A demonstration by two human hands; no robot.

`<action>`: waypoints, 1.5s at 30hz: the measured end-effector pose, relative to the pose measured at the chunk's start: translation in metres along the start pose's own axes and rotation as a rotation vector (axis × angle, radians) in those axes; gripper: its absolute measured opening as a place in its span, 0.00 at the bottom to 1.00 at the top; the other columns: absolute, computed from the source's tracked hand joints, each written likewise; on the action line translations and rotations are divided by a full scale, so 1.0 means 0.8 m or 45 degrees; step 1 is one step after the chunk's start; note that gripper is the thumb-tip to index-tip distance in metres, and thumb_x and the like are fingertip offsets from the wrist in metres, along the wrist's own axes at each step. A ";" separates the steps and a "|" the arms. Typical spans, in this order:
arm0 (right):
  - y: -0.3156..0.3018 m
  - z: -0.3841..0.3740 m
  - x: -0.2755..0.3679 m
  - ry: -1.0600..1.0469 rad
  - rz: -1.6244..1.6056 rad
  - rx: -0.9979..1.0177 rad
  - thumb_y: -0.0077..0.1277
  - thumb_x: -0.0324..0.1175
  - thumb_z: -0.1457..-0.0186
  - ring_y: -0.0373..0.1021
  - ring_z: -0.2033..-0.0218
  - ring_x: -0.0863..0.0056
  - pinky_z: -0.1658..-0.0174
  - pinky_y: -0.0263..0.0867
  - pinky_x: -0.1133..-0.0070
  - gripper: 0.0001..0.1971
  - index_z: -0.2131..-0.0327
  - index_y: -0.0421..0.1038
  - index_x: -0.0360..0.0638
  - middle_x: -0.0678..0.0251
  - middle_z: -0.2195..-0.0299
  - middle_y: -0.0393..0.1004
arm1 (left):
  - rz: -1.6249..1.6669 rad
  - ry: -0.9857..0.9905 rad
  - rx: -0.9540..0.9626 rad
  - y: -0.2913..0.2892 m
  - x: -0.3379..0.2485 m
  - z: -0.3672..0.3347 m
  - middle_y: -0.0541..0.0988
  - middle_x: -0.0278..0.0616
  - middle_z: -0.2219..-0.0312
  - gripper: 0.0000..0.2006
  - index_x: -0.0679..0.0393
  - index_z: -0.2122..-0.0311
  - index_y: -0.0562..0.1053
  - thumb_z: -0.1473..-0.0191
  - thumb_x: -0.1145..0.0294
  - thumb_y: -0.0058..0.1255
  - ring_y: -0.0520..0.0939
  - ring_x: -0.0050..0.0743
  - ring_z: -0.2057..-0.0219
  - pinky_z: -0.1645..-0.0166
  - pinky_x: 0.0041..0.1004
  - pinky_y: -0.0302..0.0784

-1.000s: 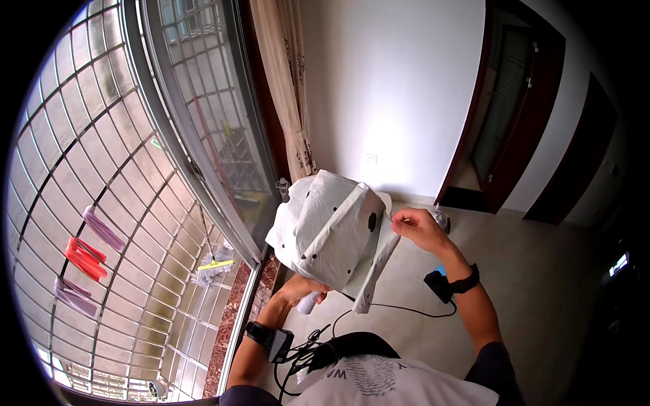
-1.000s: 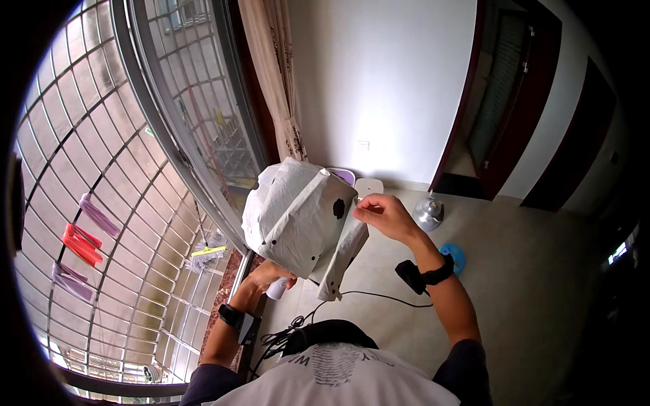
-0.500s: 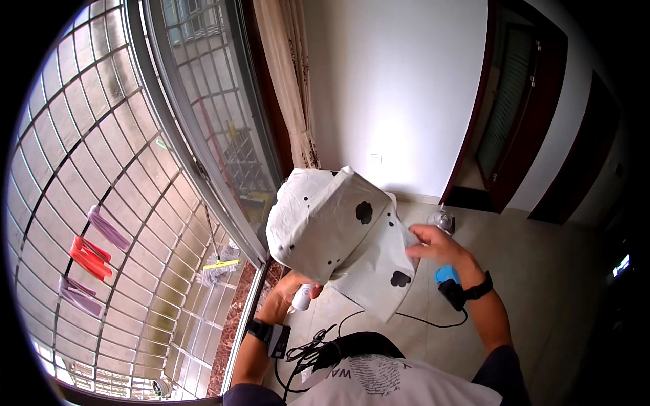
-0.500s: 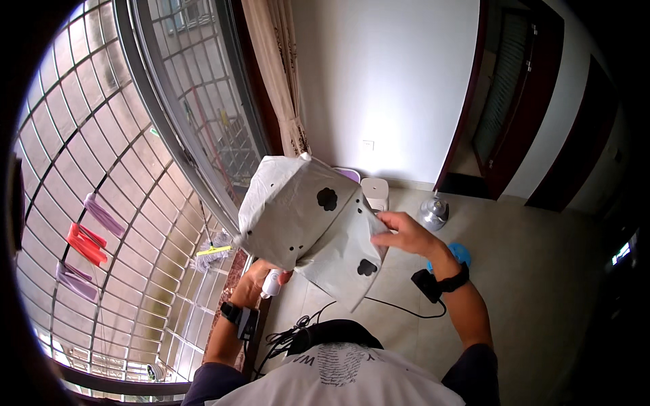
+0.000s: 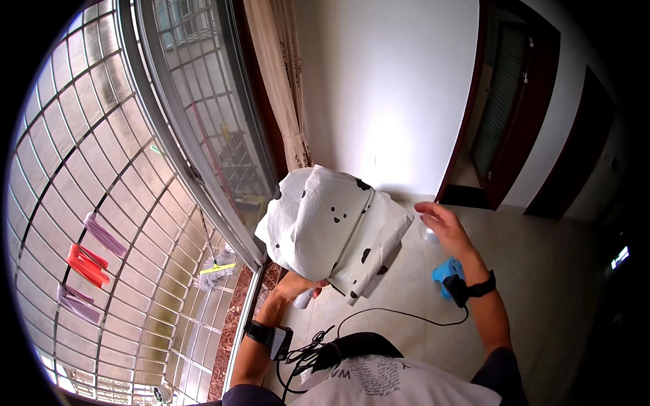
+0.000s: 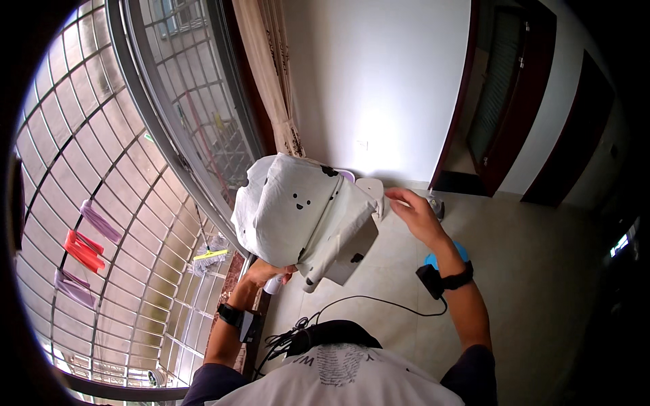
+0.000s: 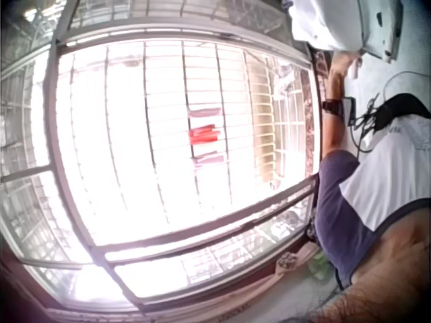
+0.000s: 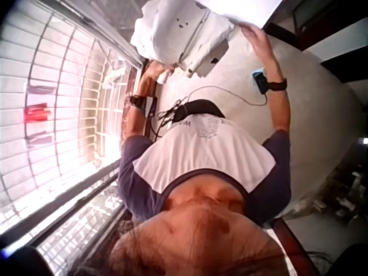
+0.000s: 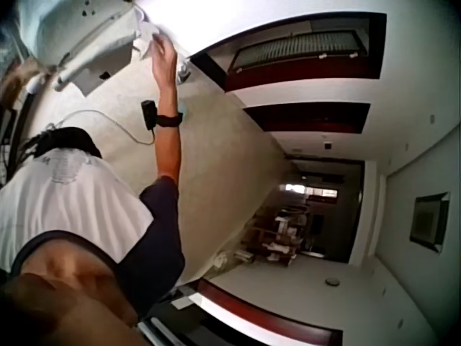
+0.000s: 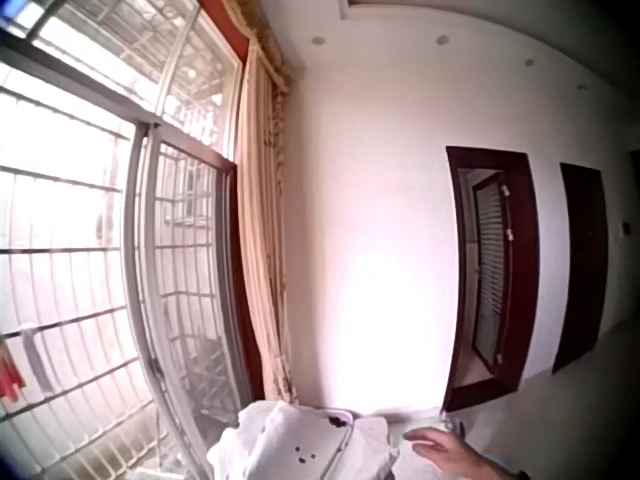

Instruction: The person folds a white umbrella with black spots by hand, smoothing the fabric and securing the closure strap.

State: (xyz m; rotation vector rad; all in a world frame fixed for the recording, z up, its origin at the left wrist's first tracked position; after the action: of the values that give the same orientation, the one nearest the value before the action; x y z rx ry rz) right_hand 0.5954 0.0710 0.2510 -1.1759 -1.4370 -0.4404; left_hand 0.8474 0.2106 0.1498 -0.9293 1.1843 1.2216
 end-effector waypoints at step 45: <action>0.041 -0.011 0.005 0.190 -0.541 0.504 0.52 0.32 0.62 0.63 0.74 0.84 0.69 0.59 0.87 0.14 0.71 0.67 0.32 0.68 0.75 0.68 | 0.119 -0.045 -0.056 0.008 0.022 0.001 0.68 0.36 0.87 0.13 0.63 0.76 0.65 0.70 0.75 0.57 0.68 0.20 0.88 0.85 0.18 0.63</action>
State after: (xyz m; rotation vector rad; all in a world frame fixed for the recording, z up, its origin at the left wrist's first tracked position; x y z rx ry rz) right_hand 0.6281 0.0797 0.2452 -0.5100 -1.5552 -0.4947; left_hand 0.8404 0.2154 0.1328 -0.8895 1.1879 1.3379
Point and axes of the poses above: each hand's wrist, its own z-axis away from the middle knuckle, its own y-axis out of the palm, x = y × z, the point moved 5 cm from there along -z, towards the middle knuckle
